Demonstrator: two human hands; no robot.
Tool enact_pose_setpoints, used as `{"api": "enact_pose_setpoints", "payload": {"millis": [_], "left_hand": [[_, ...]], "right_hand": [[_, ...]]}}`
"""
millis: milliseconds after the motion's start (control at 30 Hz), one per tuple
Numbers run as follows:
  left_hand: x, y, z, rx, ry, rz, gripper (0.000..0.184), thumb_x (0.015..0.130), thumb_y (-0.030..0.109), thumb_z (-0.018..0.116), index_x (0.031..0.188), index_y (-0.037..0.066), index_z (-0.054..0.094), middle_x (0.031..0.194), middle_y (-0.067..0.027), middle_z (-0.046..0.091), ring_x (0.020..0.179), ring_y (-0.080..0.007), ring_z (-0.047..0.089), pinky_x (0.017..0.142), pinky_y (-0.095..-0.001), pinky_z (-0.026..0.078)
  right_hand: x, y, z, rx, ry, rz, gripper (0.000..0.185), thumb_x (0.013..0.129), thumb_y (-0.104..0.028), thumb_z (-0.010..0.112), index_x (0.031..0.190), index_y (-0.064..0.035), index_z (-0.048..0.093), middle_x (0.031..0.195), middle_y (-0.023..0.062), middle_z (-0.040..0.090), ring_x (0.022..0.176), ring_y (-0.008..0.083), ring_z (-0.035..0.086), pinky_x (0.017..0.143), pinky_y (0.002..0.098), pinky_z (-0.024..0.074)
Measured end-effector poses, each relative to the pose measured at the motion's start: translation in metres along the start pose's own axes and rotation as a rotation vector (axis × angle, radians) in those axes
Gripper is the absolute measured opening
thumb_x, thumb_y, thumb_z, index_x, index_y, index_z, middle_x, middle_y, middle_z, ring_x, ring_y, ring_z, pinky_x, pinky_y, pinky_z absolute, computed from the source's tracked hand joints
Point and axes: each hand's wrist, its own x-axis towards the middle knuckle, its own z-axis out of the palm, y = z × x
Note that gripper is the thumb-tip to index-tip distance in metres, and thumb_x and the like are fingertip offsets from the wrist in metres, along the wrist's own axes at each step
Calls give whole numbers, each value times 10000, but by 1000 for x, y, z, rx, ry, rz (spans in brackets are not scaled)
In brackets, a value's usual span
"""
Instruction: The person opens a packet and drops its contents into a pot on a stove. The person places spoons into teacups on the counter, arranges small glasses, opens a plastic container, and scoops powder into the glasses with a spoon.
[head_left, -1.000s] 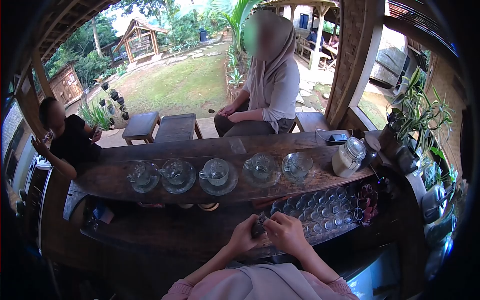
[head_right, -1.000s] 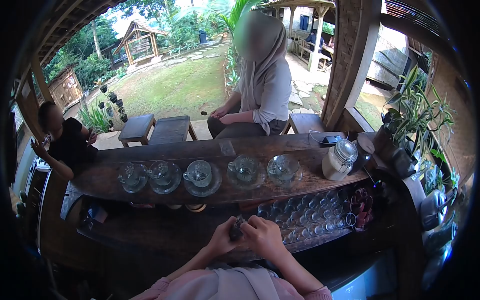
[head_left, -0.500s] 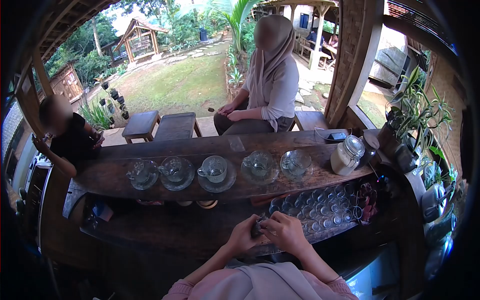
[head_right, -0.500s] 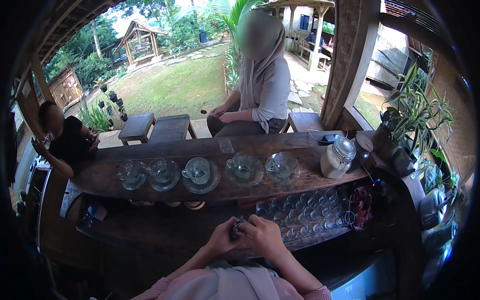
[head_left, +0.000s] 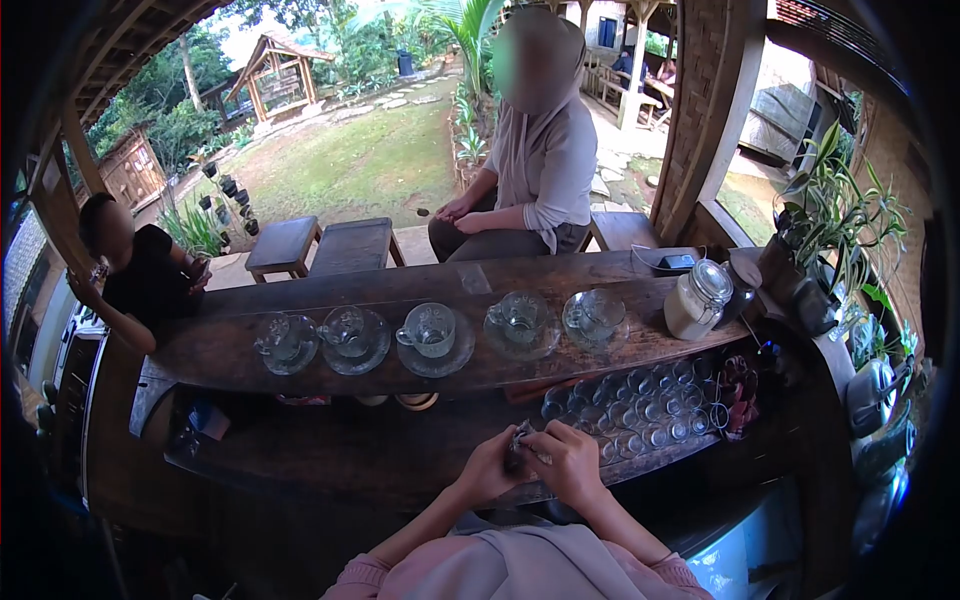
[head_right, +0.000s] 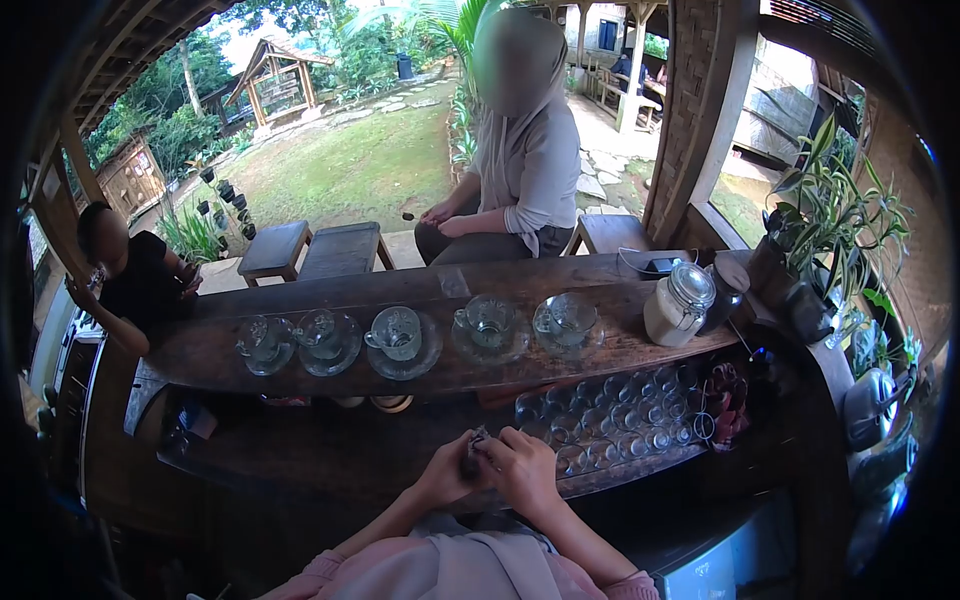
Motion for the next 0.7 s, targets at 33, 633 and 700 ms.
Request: {"api": "enact_pose_setpoints", "payload": {"millis": [33, 633, 700], "left_hand": [[1, 0, -2, 4, -8, 9, 459, 720, 184, 767, 1083, 62, 516, 962, -189, 617, 918, -429, 604, 728, -434, 490], [-24, -12, -112, 49, -143, 31, 400, 766, 203, 762, 1045, 44, 522, 906, -157, 620, 834, -332, 617, 714, -383, 480], [-28, -14, -124, 83, -137, 51, 391, 768, 172, 772, 1052, 36, 538, 899, -136, 624, 780, -249, 624, 710, -350, 485]], "right_hand": [[1, -2, 0, 15, -2, 2, 139, 708, -155, 775, 818, -111, 703, 680, 33, 532, 598, 232, 593, 533, 349, 471], [42, -67, 37, 33, -152, -70, 140, 750, -126, 736, 878, -87, 692, 754, 63, 555, 664, 262, 612, 571, 368, 490], [47, -77, 44, 18, -131, -75, 140, 754, -128, 735, 877, -85, 687, 756, 65, 556, 669, 264, 612, 575, 370, 491]]}}
